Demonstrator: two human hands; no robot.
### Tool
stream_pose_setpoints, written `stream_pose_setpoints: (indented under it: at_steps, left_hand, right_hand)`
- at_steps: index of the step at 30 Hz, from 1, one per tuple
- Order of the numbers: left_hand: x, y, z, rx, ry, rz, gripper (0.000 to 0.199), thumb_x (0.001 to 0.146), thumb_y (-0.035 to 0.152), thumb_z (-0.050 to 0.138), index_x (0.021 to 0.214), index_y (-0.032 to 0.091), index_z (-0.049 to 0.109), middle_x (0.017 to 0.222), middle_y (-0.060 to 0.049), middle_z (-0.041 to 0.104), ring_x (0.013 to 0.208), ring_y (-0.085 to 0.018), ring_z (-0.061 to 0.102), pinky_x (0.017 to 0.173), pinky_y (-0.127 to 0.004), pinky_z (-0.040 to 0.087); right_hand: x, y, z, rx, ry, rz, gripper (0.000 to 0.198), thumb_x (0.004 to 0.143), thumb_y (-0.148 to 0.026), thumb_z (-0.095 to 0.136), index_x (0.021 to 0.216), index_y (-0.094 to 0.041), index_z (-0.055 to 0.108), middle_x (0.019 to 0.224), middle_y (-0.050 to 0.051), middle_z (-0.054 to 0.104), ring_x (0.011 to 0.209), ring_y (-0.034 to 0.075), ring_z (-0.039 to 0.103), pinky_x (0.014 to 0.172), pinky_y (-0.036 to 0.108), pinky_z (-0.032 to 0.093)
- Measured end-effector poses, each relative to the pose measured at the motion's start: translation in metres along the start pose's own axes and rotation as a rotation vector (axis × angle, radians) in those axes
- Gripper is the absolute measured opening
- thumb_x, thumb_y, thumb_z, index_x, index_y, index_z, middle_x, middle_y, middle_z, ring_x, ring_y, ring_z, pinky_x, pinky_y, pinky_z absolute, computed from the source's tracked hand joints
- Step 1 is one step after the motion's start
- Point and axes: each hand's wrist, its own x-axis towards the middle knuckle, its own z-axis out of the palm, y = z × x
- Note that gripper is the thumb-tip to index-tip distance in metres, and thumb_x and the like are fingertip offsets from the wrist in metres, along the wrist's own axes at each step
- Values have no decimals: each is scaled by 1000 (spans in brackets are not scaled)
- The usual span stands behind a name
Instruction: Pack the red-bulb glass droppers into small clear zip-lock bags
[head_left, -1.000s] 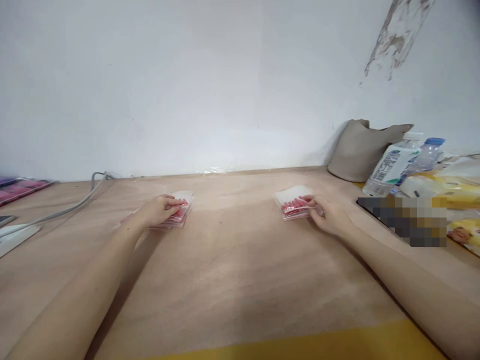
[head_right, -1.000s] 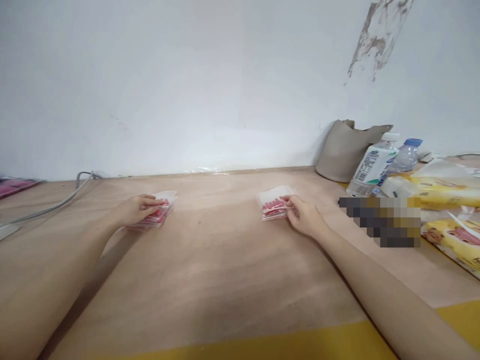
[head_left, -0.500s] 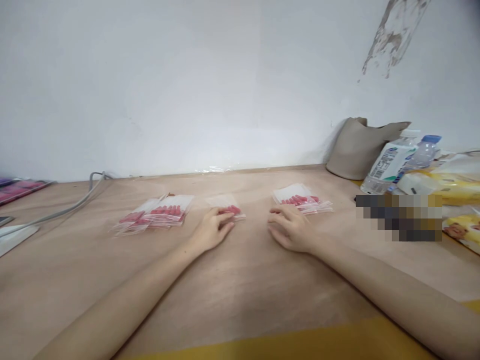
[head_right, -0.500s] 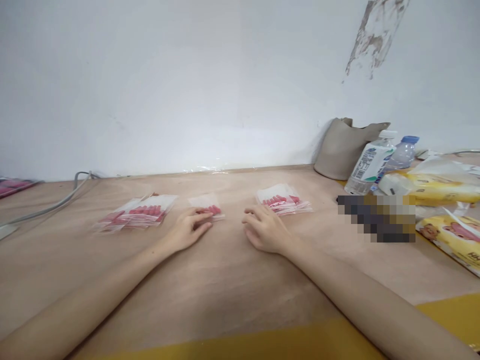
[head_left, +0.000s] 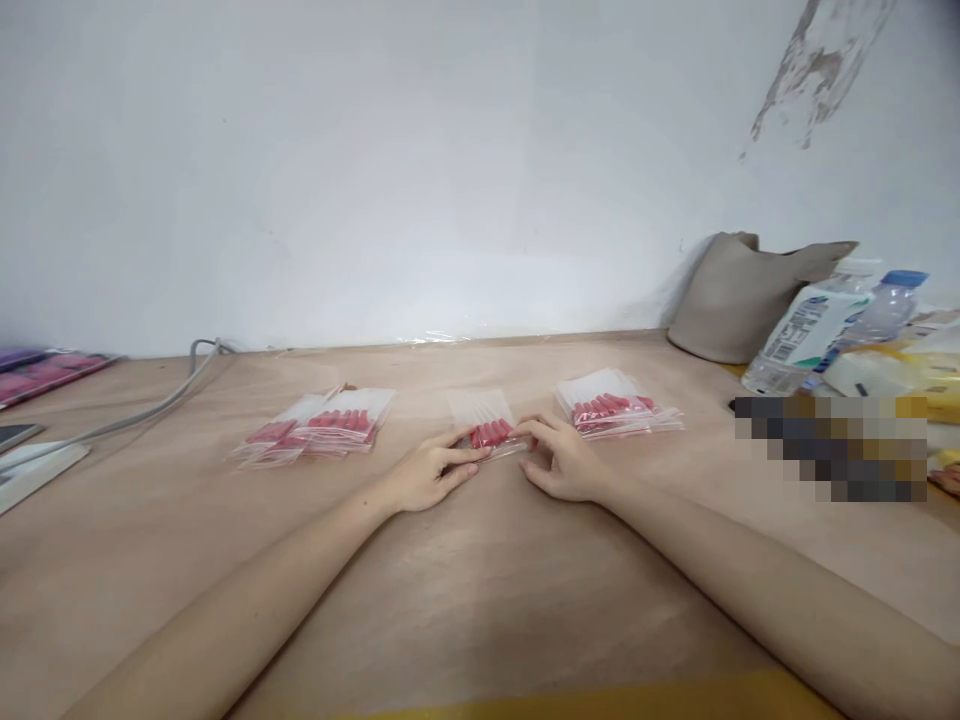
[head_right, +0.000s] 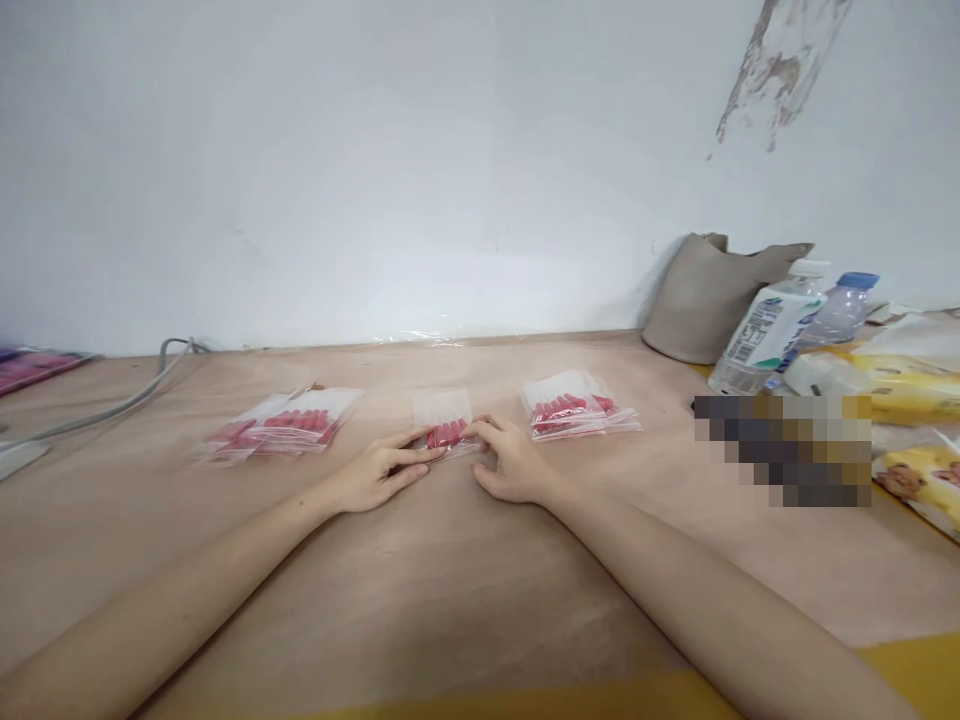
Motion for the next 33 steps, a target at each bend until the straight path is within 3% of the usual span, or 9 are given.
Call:
stream_pose_setpoints:
  at_steps: [5,11,19,23,26,33]
  left_hand:
    - [1,-3,-2,-19,-50,4,34,91,35,43,124,32,51,141,-2,34,126,-22,37,103,-39,32]
    - [2,3,1,-29,3,-56,34,89,37,46,121,27,54,137,-7,40,121,-23,43,99,-38,38]
    - [2,3,3,2,52,6,32,88,31,48,118,27,56,132,-7,44,117,-23,47,95,-38,40]
    - [8,9,10,117,197,15,26,85,33,54,108,25,62,121,-7,52,111,-24,50,93,-41,41]
    - [19,17,20,229,339,111,21,80,33,60,97,21,64,109,-7,58,105,-23,52,92,-40,40]
    - [44,20,37,314,374,226,13,83,17,50,86,18,63,93,-5,65,87,-19,57,81,-35,43]
  right_hand:
    - [-7,15,-3,13,43,-23,36,69,-2,47,99,-20,55,95,6,55,70,12,55,64,27,47]
    - [-5,23,-6,-167,14,-187,20,79,-15,51,96,-21,60,83,6,62,77,17,56,69,30,44]
    - [3,20,-3,-370,-6,-226,13,84,-20,50,80,-18,62,75,4,65,73,15,57,69,30,36]
    - [5,20,0,-452,18,-251,17,86,-20,47,79,-18,62,75,4,65,72,15,56,69,30,34]
    - [6,18,1,-480,22,-260,20,87,-20,45,77,-17,62,71,4,64,70,14,55,69,30,33]
    - [8,13,-2,-539,48,-288,24,87,-21,43,70,-15,60,63,3,60,61,13,50,71,32,30]
